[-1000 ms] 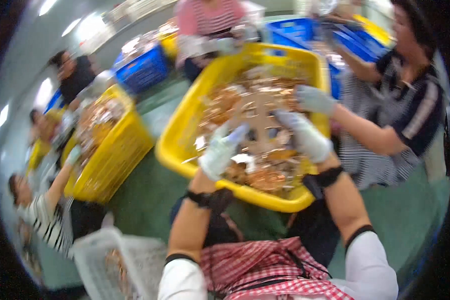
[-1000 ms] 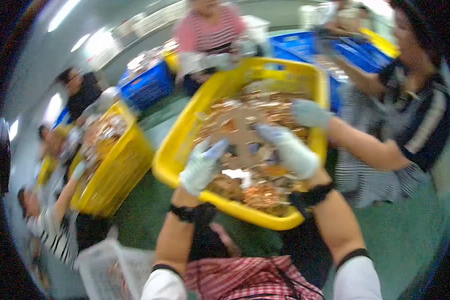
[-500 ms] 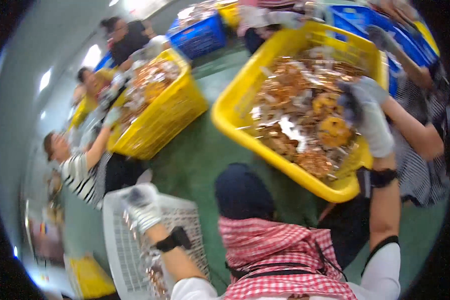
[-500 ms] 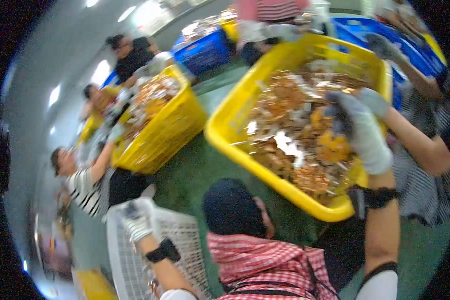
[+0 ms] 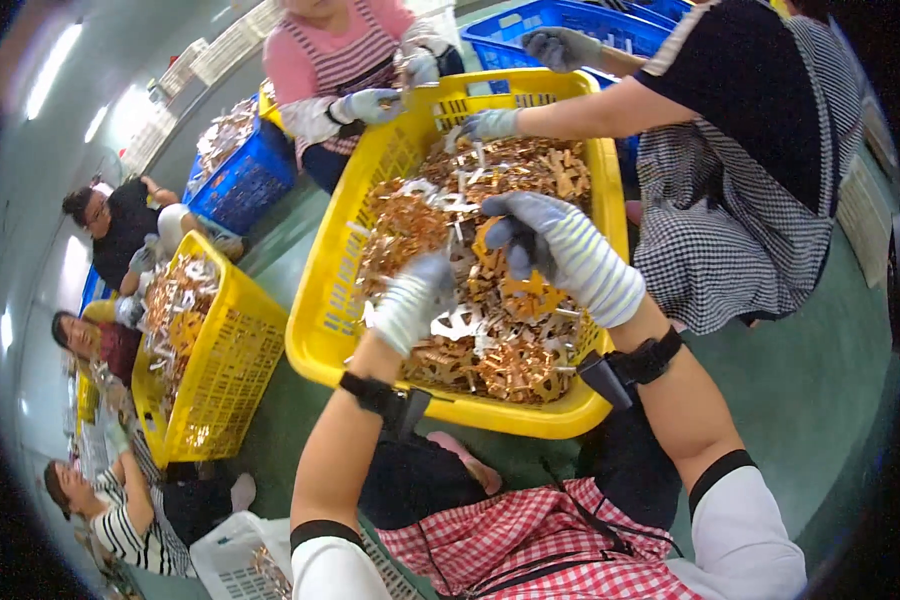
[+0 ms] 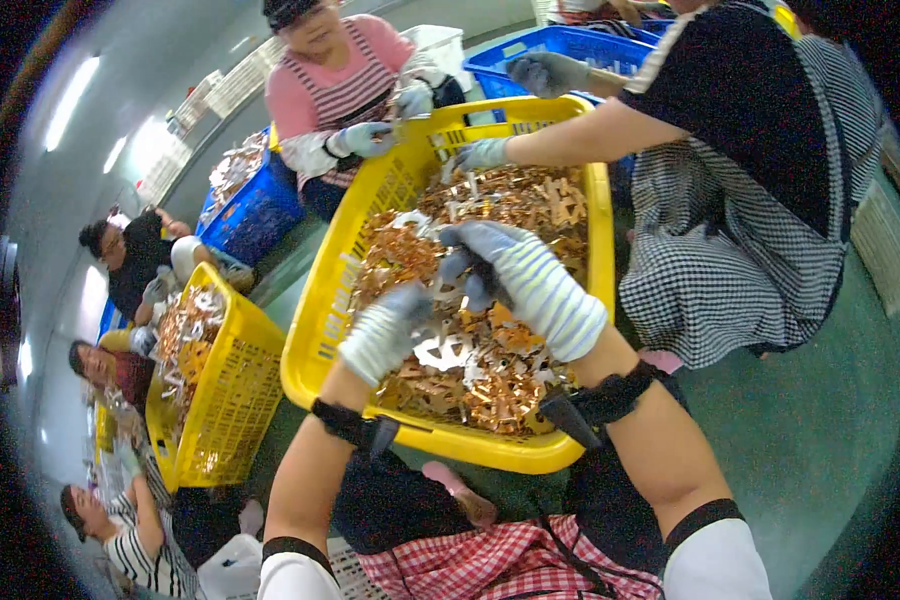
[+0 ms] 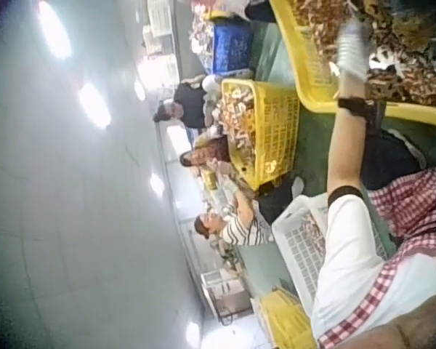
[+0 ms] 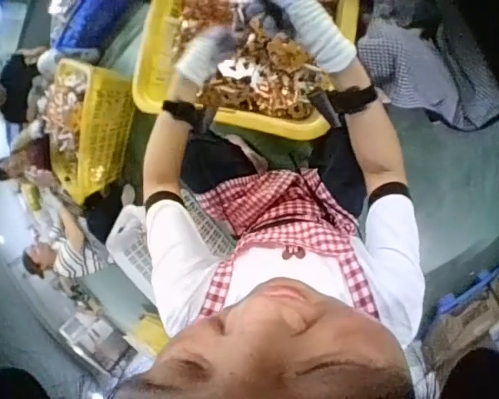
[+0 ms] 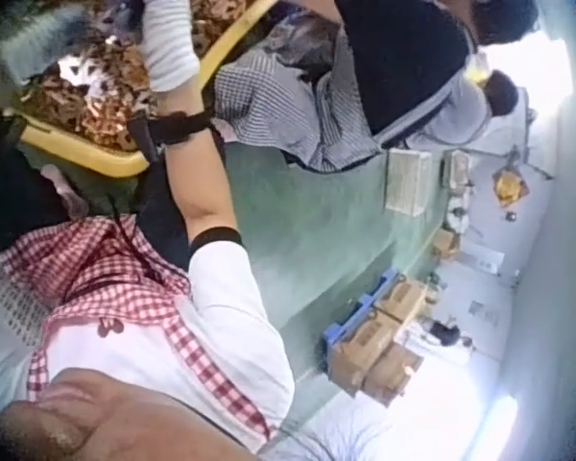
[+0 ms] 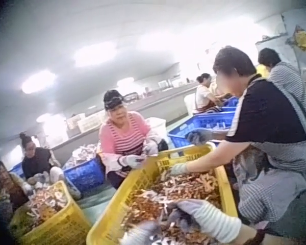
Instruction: Sorting and inspecting gold-colored plastic components on a factory floor.
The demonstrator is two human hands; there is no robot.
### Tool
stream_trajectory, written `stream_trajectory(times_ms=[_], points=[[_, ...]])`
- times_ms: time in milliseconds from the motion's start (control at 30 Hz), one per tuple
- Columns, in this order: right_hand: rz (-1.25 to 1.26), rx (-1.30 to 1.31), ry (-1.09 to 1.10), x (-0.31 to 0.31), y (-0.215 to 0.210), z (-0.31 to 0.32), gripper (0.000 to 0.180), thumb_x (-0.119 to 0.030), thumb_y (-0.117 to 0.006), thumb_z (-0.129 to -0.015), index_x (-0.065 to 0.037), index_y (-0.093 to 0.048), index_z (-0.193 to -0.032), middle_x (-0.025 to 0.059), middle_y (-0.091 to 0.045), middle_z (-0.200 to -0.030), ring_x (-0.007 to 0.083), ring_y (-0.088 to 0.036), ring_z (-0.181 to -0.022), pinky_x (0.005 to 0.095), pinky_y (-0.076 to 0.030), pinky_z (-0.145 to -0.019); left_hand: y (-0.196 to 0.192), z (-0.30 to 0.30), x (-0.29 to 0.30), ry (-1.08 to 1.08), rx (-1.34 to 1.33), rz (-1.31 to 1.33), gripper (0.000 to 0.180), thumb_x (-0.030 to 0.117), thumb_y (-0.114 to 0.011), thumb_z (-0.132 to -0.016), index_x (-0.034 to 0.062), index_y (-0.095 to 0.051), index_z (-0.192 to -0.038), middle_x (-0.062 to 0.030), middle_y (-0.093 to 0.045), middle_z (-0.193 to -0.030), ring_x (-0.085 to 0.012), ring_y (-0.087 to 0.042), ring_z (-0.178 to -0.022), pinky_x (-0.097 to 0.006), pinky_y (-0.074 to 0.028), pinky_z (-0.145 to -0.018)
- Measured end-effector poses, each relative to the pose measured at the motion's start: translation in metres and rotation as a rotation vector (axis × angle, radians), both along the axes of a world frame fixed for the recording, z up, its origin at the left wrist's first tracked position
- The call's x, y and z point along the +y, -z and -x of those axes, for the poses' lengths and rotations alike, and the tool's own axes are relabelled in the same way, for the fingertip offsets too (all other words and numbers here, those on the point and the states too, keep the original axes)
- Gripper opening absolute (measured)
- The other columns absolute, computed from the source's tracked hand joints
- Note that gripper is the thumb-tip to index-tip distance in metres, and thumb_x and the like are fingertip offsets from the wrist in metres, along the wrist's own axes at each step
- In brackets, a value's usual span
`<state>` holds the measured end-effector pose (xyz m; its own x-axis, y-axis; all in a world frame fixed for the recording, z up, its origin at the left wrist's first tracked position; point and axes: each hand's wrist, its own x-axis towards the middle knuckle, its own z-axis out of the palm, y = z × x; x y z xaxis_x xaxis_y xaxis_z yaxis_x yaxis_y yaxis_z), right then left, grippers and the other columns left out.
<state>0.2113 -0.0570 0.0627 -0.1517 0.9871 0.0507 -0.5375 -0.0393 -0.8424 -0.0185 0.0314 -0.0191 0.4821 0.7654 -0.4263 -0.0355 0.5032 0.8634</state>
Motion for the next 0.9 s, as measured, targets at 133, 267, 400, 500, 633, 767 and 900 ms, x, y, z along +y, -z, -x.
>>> stream_trajectory(times_ms=[133, 267, 400, 500, 633, 767, 900], points=[[0.018, -0.073, 0.083, -0.002, -0.010, -0.011, 0.037, -0.033, -0.047, -0.093, -0.002, -0.057, -0.110, 0.0049, -0.065, -0.080, 0.0083, -0.057, -0.053, 0.0190, -0.046, -0.048, 0.063, -0.067, -0.038, 0.922, 0.549, -0.755, 0.039, 0.032, -0.054, -0.084, 0.0037, -0.055, -0.112, -0.0144, -0.063, -0.088, -0.0246, -0.058, -0.088, -0.038, -0.046, -0.077], [-0.661, -0.336, 0.393, -0.010, 0.042, -0.022, 0.037, -0.022, -0.050, -0.089, -0.002, -0.050, -0.120, 0.0132, -0.057, -0.115, 0.0185, -0.060, -0.087, 0.0312, -0.051, -0.071, -0.021, -0.135, -0.098, 1.551, 0.693, -0.804, 0.048, 0.028, -0.055, -0.086, 0.0071, -0.042, -0.127, -0.0166, -0.056, -0.111, -0.0236, -0.056, -0.103, -0.036, -0.047, -0.086], [-0.597, -0.638, 0.610, -0.032, 0.032, -0.050, 0.037, -0.025, -0.050, -0.089, -0.003, -0.051, -0.119, 0.0132, -0.058, -0.112, 0.0197, -0.060, -0.087, 0.0328, -0.050, -0.072, -0.086, -0.252, -0.116, 1.638, 0.430, -1.087, 0.047, 0.027, -0.055, -0.086, 0.0077, -0.043, -0.127, -0.0167, -0.056, -0.111, -0.0238, -0.056, -0.101, -0.037, -0.046, -0.085], [-0.490, -0.776, 0.704, -0.027, 0.014, -0.035, 0.038, -0.028, -0.049, -0.088, -0.004, -0.053, -0.118, 0.0132, -0.059, -0.110, 0.0208, -0.060, -0.087, 0.0345, -0.050, -0.073, -0.118, -0.292, -0.152, 1.638, 0.248, -1.166, 0.046, 0.026, -0.055, -0.085, 0.0083, -0.044, -0.126, -0.0167, -0.056, -0.111, -0.0240, -0.056, -0.099, -0.037, -0.046, -0.085], [-0.372, -0.745, 0.663, -0.041, -0.011, -0.045, 0.038, -0.031, -0.049, -0.088, -0.006, -0.055, -0.116, 0.0133, -0.061, -0.108, 0.0224, -0.061, -0.087, 0.0366, -0.049, -0.073, -0.127, -0.267, -0.151, 1.536, 0.208, -1.075, 0.044, 0.026, -0.055, -0.085, 0.0091, -0.045, -0.125, -0.0167, -0.055, -0.111, -0.0243, -0.056, -0.097, -0.038, -0.045, -0.085], [-0.296, -0.632, 0.504, -0.040, -0.021, -0.035, 0.039, -0.035, -0.049, -0.088, -0.007, -0.057, -0.115, 0.0133, -0.062, -0.105, 0.0240, -0.061, -0.087, 0.0388, -0.049, -0.074, -0.116, -0.217, -0.123, 1.338, 0.267, -0.917, 0.043, 0.025, -0.055, -0.085, 0.0099, -0.046, -0.124, -0.0168, -0.055, -0.110, -0.0246, -0.056, -0.095, -0.039, -0.045, -0.084], [-0.225, -0.515, 0.319, -0.039, -0.030, -0.022, 0.040, -0.038, -0.049, -0.088, -0.009, -0.059, -0.113, 0.0134, -0.064, -0.102, 0.0256, -0.062, -0.087, 0.0409, -0.048, -0.075, -0.107, -0.164, -0.097, 1.113, 0.326, -0.753, 0.041, 0.024, -0.054, -0.084, 0.0107, -0.047, -0.123, -0.0168, -0.055, -0.110, -0.0249, -0.055, -0.093, -0.039, -0.044, -0.084]])
